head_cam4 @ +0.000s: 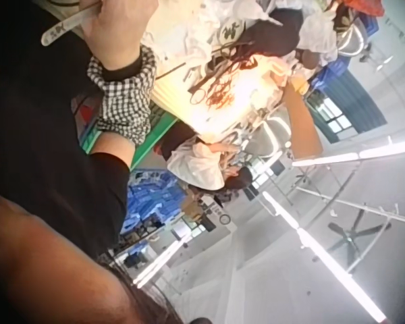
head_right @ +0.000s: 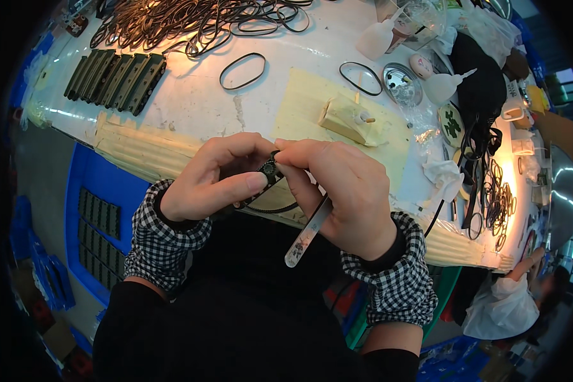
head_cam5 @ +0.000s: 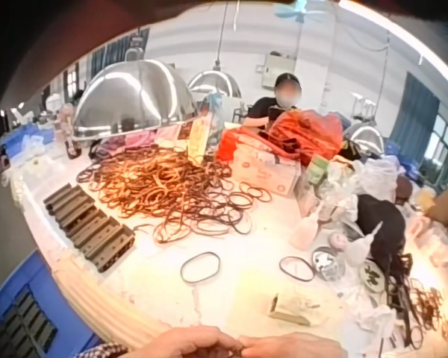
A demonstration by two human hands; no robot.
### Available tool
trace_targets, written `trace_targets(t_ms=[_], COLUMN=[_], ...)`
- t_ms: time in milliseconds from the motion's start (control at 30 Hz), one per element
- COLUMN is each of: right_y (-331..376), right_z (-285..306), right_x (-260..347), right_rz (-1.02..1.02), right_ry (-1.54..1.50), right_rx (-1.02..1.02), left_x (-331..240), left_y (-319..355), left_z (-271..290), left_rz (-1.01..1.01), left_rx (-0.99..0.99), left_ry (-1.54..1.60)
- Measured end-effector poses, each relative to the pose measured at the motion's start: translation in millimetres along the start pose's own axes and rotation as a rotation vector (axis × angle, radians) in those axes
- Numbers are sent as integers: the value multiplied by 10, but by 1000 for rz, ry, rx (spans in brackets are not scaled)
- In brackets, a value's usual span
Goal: Assembling small components into a green housing using tweezers at a factory workbench.
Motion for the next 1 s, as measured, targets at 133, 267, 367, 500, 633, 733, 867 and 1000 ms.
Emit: trace_targets(t_ms=[133, 267, 367, 500, 633, 733, 867, 1000], right_y=[-23, -28, -32, -32, -31, -25, -21, -27], right_z=[-15, 3, 8, -1, -11, -12, -9, -9], right_x=[29, 42, 31, 47, 50, 42, 54, 38], right_rz=[20, 2, 2, 19, 2, -8, 3, -14], right_ry=[2, 19, 19, 29, 18, 10, 25, 22], right_rx=[2, -4, -5, 1, 3, -3, -12, -17], left_x=[-10, 14, 35, 24, 28, 14, 18, 8], left_y=[7, 7, 19, 17, 22, 13, 22, 29], left_z=[9, 16, 27, 33, 44, 40, 40, 28], left_rz=[-32, -30, -29, -71, -60, -60, -49, -29], left_rx=[-11, 7, 0, -16, -2, -4, -8, 28], left_ry=[47, 39, 28, 20, 3, 13, 16, -27])
Point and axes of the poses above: each hand's wrist, its own y-axis away from the middle knuckle, its own z-axis out of the back of the hand, x = y × z, the point moved 10 cm from there along -y, towards the middle knuckle, and after that the axes turned 10 degrees about -z, right-handed, at the moved point
